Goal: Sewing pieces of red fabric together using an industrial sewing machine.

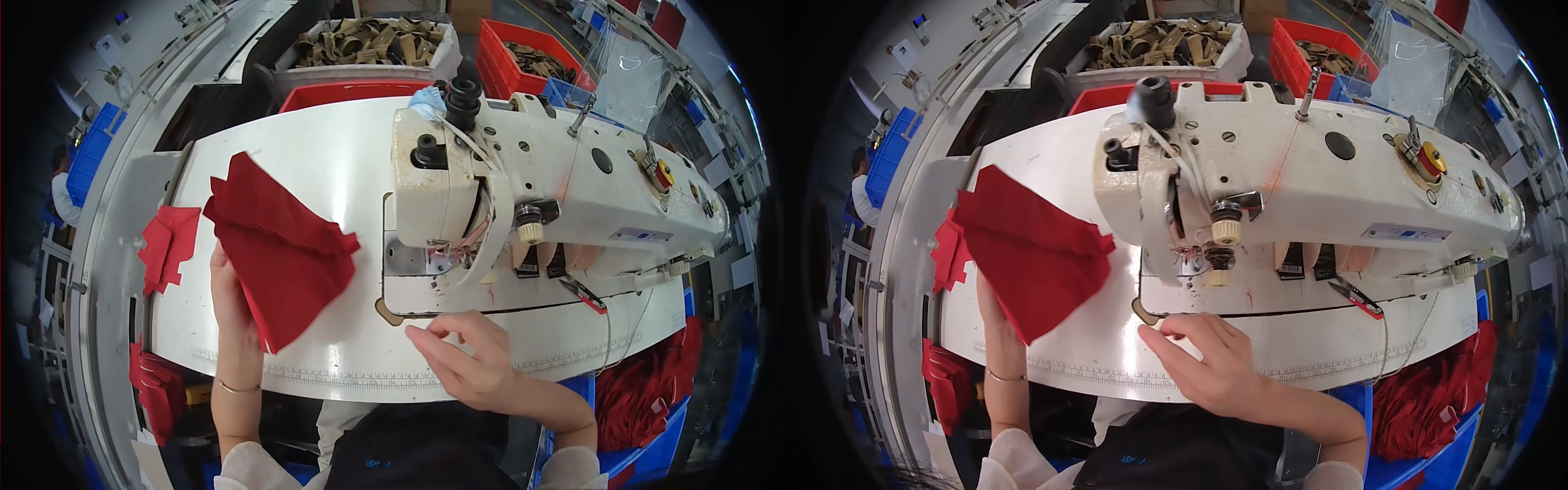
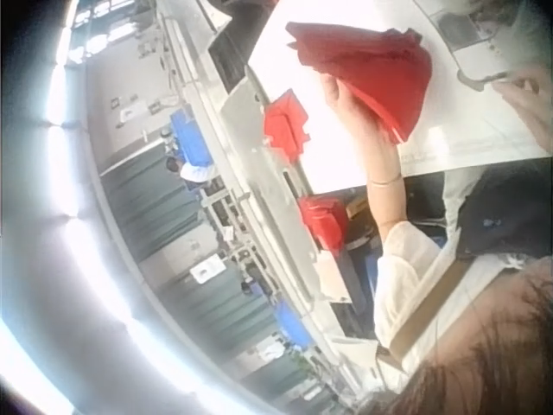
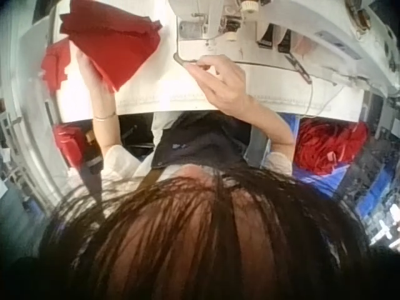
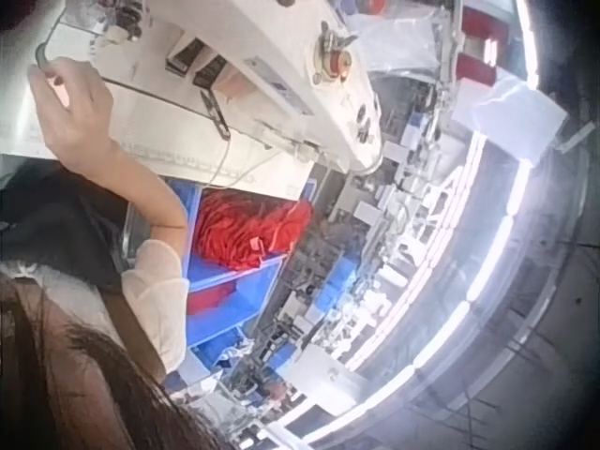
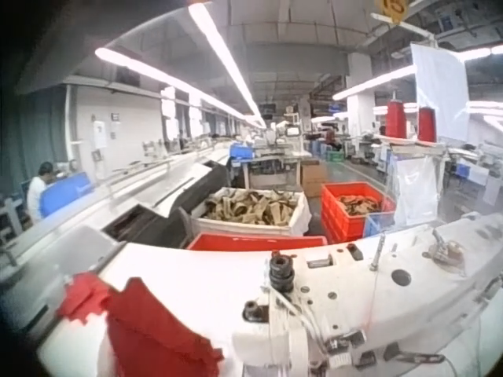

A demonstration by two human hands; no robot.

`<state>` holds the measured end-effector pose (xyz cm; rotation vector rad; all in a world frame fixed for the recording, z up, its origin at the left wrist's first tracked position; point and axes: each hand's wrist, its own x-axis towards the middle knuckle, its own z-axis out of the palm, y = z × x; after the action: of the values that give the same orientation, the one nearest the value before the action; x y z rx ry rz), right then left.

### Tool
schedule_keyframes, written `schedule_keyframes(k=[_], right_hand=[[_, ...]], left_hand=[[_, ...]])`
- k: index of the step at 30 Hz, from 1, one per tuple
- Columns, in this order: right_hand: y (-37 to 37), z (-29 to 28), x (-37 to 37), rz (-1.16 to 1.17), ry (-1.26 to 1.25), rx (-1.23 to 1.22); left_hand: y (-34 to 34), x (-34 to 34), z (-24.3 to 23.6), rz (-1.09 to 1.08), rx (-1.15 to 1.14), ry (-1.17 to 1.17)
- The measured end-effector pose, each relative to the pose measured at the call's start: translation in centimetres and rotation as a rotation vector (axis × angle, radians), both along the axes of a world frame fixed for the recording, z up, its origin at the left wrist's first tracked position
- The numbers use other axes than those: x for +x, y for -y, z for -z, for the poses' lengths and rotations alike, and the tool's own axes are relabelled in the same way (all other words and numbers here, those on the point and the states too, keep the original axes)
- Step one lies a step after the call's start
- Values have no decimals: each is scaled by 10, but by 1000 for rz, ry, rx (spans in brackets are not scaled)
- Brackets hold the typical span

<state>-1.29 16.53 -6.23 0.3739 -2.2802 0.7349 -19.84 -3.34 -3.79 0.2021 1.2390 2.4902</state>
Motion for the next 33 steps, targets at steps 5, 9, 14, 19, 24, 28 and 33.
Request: schedule_keyframes(k=[5, 9, 14, 19, 24, 28, 33], right_hand=[[67, -35, -23, 106, 13, -556], [67, -19, -18, 76, -37, -568], [50, -9, 27, 192, -351, -181], [35, -5, 97, 127, 132, -63], [-35, -50, 262, 1722, 715, 586], [-113, -40, 381, 1794, 441, 781], [-160, 126, 448, 1468, 1225, -160]], left_hand=[[10, 76, 12, -7, 142, 4], [6, 103, 16, -41, 8, -96], [39, 85, -2, -537, -677, -1043], [27, 88, 27, -140, -628, -1139], [-17, 122, 41, 10, -569, -969], [-8, 122, 49, 202, -656, -972], [-6, 113, 61, 426, -739, -1136]])
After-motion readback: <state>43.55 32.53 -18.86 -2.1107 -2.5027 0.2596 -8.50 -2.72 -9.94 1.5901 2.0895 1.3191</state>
